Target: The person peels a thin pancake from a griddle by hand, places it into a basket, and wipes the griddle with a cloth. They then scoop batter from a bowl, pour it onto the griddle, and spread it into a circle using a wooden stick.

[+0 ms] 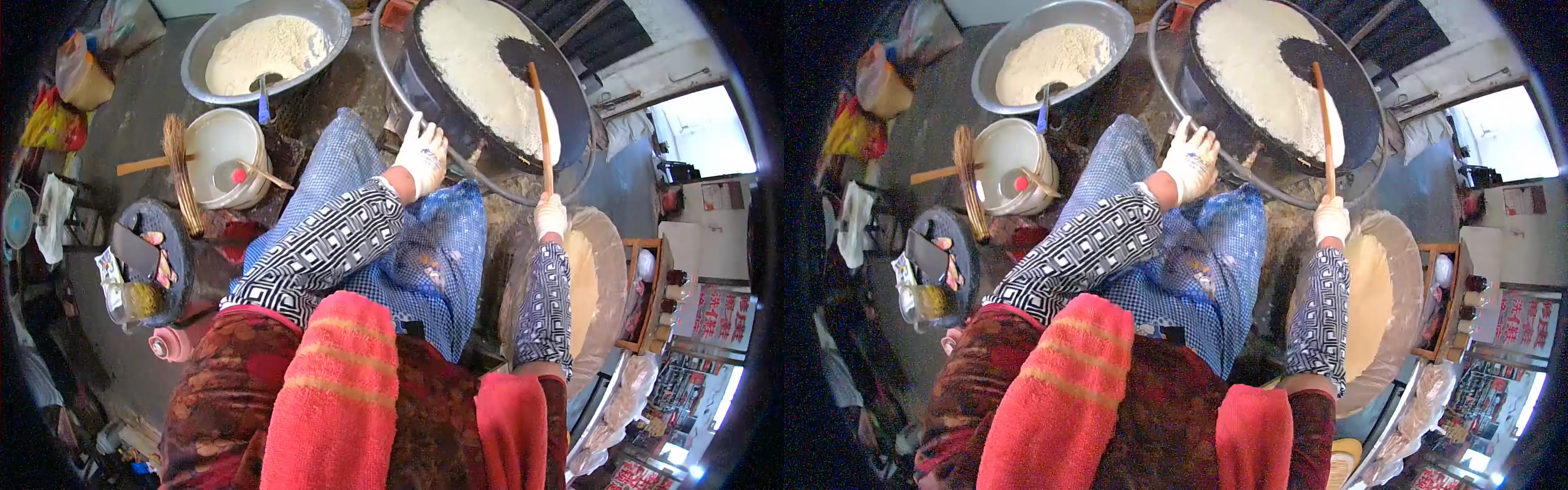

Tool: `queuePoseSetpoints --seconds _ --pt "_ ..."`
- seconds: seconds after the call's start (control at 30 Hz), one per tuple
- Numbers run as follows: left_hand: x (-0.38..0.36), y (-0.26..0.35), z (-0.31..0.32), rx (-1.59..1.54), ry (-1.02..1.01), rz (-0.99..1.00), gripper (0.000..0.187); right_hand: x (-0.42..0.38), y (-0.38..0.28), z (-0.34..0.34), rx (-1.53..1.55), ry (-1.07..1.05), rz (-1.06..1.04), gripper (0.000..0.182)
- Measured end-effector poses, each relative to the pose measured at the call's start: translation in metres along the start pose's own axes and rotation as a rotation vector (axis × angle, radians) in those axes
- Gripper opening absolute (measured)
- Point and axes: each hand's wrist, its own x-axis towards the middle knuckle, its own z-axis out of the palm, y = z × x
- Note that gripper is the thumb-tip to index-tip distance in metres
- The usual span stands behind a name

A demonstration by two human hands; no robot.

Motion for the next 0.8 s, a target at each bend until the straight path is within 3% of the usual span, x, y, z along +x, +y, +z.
queuePoseSetpoints --seconds 0.1,0.17,0.23,0.27,0.3,0.4,0.43,0.5,0.63,0.7,0.8 --pt "-0.007 -0.006 0.015 0.097 0.092 0.021 0.044 -0.005 -0.008 -0.007 0.016 0.023 -0.097 0.031" --pt "-0.008 -0.014 0.002 0.114 0.011 0.046 0.046 -0.013 -0.015 -0.008 0.048 0.010 -0.165 0.031" --pt "-0.007 -0.016 -0.002 0.192 -0.079 0.047 0.045 -0.023 -0.008 -0.001 0.013 -0.075 -0.088 0.031" --pt "-0.004 -0.019 0.005 0.163 -0.065 0.034 0.045 -0.007 0.004 0.001 0.045 -0.151 -0.023 0.040" --pt "-0.001 -0.023 0.007 0.176 -0.060 0.055 0.045 -0.003 0.005 -0.006 0.034 -0.093 0.051 0.041" --pt "0.001 -0.030 0.014 0.141 -0.061 0.008 0.044 0.007 0.000 -0.009 0.072 -0.009 -0.112 0.036" --pt "0.003 -0.032 0.013 0.118 -0.058 0.007 0.043 -0.004 -0.014 -0.022 0.148 -0.019 -0.079 0.035" --pt "0.005 -0.037 0.013 0.110 -0.072 -0.028 0.042 -0.012 -0.017 -0.017 0.006 -0.104 -0.056 0.034" --pt "0.010 -0.051 0.018 0.163 -0.025 -0.041 0.046 0.008 -0.003 -0.008 0.058 -0.029 0.058 0.036" --pt "0.010 -0.057 0.016 0.149 -0.015 -0.044 0.047 0.005 -0.011 -0.017 0.083 -0.002 0.032 0.035" --pt "0.014 -0.071 0.025 0.137 0.021 -0.073 0.050 -0.030 -0.032 -0.035 0.104 -0.155 -0.146 0.040"
